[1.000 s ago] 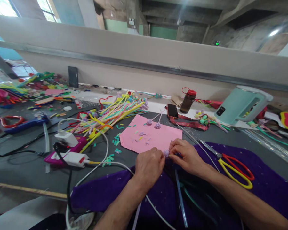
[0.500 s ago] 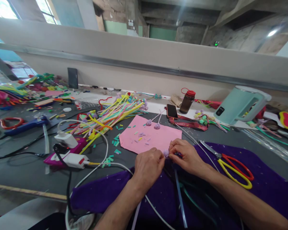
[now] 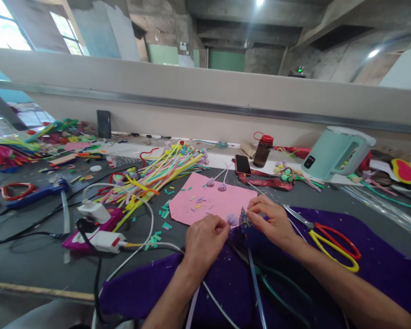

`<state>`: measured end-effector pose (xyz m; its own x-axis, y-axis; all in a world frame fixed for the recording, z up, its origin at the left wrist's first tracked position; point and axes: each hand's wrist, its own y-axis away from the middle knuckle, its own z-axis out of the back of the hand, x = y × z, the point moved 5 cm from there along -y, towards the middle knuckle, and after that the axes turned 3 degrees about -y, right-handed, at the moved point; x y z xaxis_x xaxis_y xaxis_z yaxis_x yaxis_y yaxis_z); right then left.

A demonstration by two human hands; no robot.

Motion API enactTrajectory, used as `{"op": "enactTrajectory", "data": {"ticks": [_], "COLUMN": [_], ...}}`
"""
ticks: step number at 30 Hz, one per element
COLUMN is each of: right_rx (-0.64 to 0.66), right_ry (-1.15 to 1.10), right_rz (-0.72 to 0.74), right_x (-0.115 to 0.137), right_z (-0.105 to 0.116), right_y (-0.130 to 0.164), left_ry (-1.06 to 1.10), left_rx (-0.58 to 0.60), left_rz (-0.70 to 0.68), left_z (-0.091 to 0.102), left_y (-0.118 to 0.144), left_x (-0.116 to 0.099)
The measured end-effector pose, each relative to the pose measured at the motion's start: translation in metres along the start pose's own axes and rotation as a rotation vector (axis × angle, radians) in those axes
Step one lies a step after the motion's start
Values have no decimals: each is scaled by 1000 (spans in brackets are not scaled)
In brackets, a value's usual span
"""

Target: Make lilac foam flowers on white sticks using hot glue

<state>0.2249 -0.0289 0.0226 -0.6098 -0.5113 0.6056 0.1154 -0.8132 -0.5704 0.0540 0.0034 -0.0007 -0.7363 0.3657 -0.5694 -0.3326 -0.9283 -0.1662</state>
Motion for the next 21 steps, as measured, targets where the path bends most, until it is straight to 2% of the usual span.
{"op": "enactTrajectory", "data": {"ticks": [5, 12, 16, 21], "right_rx": [-35, 49, 112, 191], "right_ry": [-77, -83, -70, -38], "right_rz": [9, 173, 188, 204], "right_x": [2, 21, 26, 27], "right_z": [0, -5, -6, -11], "right_y": [0, 2, 2, 2], "left_ry": [224, 436, 461, 382], "left_rx": [-42, 61, 100, 116], "left_rz": [-19, -15, -25, -44], "left_z": [2, -4, -4, -5], "left_y": [0, -1, 0, 0], "left_x": [3, 1, 0, -3]}}
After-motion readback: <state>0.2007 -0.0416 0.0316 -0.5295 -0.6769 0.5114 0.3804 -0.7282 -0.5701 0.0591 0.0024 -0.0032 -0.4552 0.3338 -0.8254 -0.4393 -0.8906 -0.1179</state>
